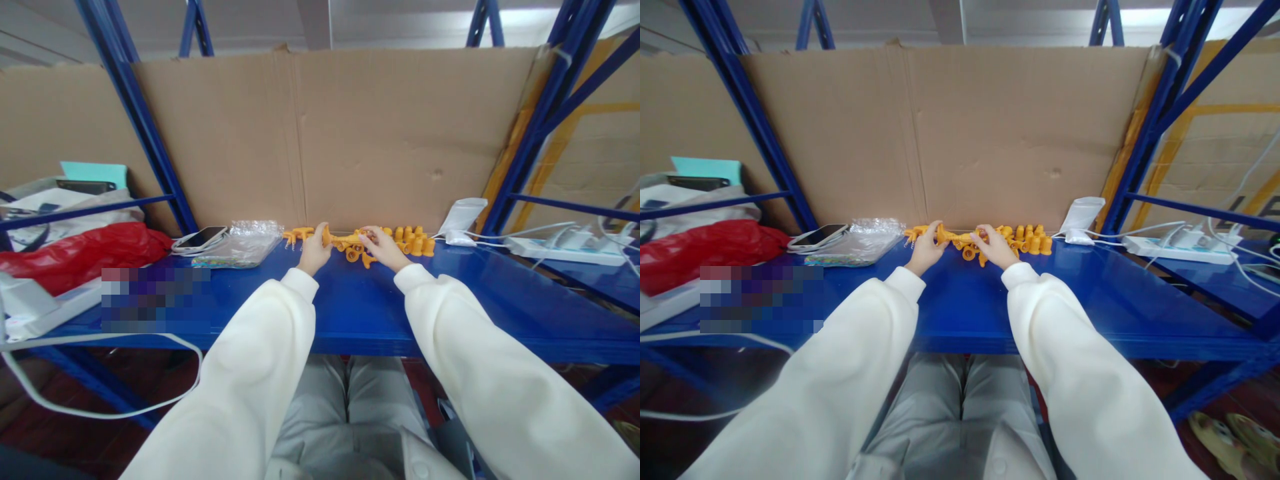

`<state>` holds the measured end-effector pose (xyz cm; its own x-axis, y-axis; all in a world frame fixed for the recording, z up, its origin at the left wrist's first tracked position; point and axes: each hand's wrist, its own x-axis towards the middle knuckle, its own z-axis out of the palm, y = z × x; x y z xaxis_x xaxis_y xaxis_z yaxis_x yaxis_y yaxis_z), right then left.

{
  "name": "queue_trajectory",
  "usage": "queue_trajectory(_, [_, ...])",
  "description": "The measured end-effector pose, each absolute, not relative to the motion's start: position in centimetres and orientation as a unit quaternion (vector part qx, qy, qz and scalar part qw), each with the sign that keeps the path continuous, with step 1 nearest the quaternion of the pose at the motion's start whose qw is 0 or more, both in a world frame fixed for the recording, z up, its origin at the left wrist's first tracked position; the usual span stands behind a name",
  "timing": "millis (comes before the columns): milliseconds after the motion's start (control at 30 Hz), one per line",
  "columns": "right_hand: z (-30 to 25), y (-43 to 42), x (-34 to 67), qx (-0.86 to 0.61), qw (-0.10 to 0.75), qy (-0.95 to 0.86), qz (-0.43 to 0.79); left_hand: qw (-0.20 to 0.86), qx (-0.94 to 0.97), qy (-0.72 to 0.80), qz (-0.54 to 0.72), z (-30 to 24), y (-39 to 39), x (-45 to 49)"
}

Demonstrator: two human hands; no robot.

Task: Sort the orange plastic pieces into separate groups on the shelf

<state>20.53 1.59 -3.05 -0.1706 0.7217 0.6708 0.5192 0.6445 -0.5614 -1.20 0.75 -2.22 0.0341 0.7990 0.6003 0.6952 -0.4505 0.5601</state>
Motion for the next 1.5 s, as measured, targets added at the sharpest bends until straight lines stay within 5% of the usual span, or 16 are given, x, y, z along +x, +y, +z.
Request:
queue_trajectory(233, [-3.4,2.3,20.6,-0.412,0.496,-0.713,0.274,0.066,0.710,0.517,0.474,-2.4,1.0,-1.3])
queue_trajectory(900, [-3.2,2.0,21.0,-0.403,0.481,-0.711,0.318,0.062,0.721,0.508,0.467,-2.3,0.9,-1.2])
queue_trajectory(1133, [-3.3,2.2,20.6,-0.386,0.499,-0.743,0.220,0.078,0.707,0.524,0.468,-2.2,1.1,-1.1])
queue_trajectory(1500, [-2.0,0.8,21.1,-0.392,0.414,-0.822,-0.015,0.128,0.685,0.548,0.462,-2.4,1.3,-0.6])
